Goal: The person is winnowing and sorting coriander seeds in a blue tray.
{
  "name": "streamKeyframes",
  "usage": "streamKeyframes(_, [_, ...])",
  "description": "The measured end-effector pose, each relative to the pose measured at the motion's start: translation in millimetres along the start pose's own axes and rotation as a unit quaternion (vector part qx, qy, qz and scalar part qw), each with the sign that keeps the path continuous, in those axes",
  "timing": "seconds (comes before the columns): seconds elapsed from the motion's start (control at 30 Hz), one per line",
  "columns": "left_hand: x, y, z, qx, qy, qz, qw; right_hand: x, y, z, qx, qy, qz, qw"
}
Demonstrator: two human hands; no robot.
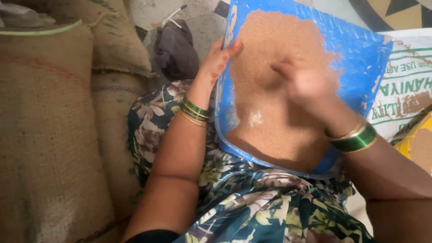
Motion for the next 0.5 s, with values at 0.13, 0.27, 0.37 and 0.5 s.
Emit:
streamKeyframes(0.13, [-9.0, 0.4, 7.7, -0.002, -0.003, -0.020, 1.000, 38.3, -28.9, -29.4, -0.085, 0.201, -0.092, 0.972])
streamKeyframes(0.27, [13.9, 10.9, -1.9, 0.010, -0.027, 0.015, 0.999, 109.0, -21.7, -65.2, -0.106, 0.168, -0.199, 0.960])
streamKeyframes(0.37, [10.5, 10.5, 0.0, 0.015, -0.029, 0.041, 0.999, 127.8, 8.5, -55.4, -0.162, 0.158, -0.249, 0.942])
streamKeyframes(0.5, [12.3, 11.1, -0.8, 0.023, -0.029, 0.042, 0.998, 63.4, 28.8, -26.6, -0.250, 0.158, -0.164, 0.941])
Point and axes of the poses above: each hand's wrist, its own z-axis towards the middle knuckle, its own y-axis out of the palm, x = y × z, the point moved 3 cm from there along z, towards the middle knuckle, and after that the axes turned 2 degrees about -x, right-handed, at the moved point
